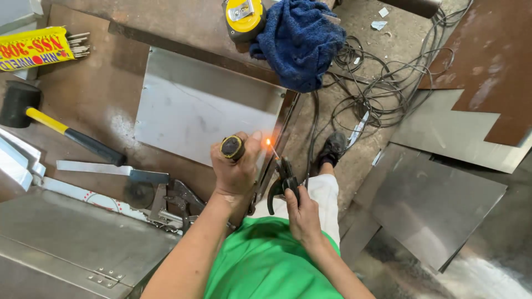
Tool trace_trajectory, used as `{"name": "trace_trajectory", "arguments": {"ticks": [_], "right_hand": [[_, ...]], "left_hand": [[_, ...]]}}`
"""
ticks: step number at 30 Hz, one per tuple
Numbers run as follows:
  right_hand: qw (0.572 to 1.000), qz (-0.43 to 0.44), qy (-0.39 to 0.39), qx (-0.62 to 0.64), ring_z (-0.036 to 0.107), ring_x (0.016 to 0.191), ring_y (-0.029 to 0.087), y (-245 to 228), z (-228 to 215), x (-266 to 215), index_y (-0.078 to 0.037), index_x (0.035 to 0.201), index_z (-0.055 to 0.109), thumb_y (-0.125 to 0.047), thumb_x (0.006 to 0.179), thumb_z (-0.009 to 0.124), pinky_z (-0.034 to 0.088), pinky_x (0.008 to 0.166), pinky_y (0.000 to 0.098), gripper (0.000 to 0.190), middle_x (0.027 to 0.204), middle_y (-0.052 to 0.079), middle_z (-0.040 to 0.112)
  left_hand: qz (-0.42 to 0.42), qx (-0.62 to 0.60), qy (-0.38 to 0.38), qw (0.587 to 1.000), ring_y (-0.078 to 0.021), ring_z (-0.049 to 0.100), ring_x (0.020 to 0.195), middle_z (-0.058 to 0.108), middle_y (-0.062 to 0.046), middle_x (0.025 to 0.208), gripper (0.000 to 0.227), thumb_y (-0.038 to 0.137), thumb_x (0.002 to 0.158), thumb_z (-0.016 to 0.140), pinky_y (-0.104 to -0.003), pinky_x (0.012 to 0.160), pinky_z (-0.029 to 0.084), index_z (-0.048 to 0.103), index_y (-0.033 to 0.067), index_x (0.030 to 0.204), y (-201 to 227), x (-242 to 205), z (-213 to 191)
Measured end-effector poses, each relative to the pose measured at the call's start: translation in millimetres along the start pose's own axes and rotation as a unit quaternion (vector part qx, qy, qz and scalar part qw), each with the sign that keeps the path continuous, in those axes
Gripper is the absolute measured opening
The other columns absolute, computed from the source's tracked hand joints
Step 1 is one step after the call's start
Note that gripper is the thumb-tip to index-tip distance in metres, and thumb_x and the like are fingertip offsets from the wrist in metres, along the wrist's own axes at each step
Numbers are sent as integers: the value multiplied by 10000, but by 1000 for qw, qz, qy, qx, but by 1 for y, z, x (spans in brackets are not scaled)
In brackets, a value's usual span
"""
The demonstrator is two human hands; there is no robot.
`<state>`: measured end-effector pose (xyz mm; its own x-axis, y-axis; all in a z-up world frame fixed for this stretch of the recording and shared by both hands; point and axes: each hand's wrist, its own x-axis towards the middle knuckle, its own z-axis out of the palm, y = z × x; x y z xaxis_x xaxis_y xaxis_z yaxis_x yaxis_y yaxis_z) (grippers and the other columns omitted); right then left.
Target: The person welds a stainless steel sheet clamped to a workbench, holding an electrode holder in one hand and a chipping hammer in the other, striking arcs that produce sparks and bright flashes. They reposition the electrode, tap the weld area with the hammer, and continue welding along the sheet edge.
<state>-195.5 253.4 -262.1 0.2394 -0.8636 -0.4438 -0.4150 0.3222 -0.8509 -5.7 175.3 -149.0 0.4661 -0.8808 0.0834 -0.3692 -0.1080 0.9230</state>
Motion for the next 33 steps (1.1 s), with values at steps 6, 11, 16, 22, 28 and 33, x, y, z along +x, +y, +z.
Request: {"name": "trace_trajectory", "arguments": {"ticks": [6, 11, 16, 22, 28, 33], "right_hand": [[1000, 8, -1, 0, 610, 539, 301, -5, 0, 0, -21, 915, 576, -461, 1021, 525, 464, 543, 437, 456, 599, 152, 610], [1000, -11, -1, -8, 620, 565, 322, -7, 0, 1, -23, 926, 584, -471, 1019, 518, 466, 555, 440, 462, 614, 162, 614], [1000, -3, -4, -12, 627, 571, 329, -4, 2, 2, -20, 918, 582, -467, 1022, 523, 467, 557, 444, 462, 616, 169, 618], [1000, 14, -7, -14, 618, 552, 322, 0, 5, 3, -16, 972, 589, -414, 1007, 541, 455, 537, 439, 403, 615, 173, 612], [1000, 4, -3, 1, 600, 539, 264, 16, 8, 1, -13, 921, 606, -390, 1025, 553, 454, 520, 410, 396, 617, 135, 617], [1000, -8, 10, 12, 564, 522, 223, 5, 3, -2, -15, 901, 572, -401, 1027, 551, 454, 510, 390, 407, 585, 111, 589]], "left_hand": [[12, -12, 3, 1000, -107, 334, 498, 375, -24, 519, 466, 142, 981, 659, -332, 478, 301, 418, 47, 593, -2, -2, 1], [9, -34, 8, 999, -88, 333, 492, 360, -6, 520, 450, 128, 973, 664, -325, 466, 298, 440, 50, 591, 3, -1, 1], [21, -28, 13, 999, -85, 338, 513, 371, -3, 550, 436, 109, 971, 673, -320, 487, 313, 441, 46, 606, -2, 0, 1], [-19, -109, -2, 994, -58, 402, 584, 474, 25, 623, 267, 33, 957, 637, -302, 518, 345, 562, 32, 701, -8, -4, 1], [-28, -54, 0, 998, -75, 375, 558, 408, -10, 593, 345, 76, 969, 663, -315, 505, 331, 513, 23, 663, -4, -3, -1], [31, -33, 9, 999, -131, 407, 486, 446, -52, 540, 359, 117, 956, 648, -345, 493, 379, 510, 32, 636, -2, 0, -1]]}}
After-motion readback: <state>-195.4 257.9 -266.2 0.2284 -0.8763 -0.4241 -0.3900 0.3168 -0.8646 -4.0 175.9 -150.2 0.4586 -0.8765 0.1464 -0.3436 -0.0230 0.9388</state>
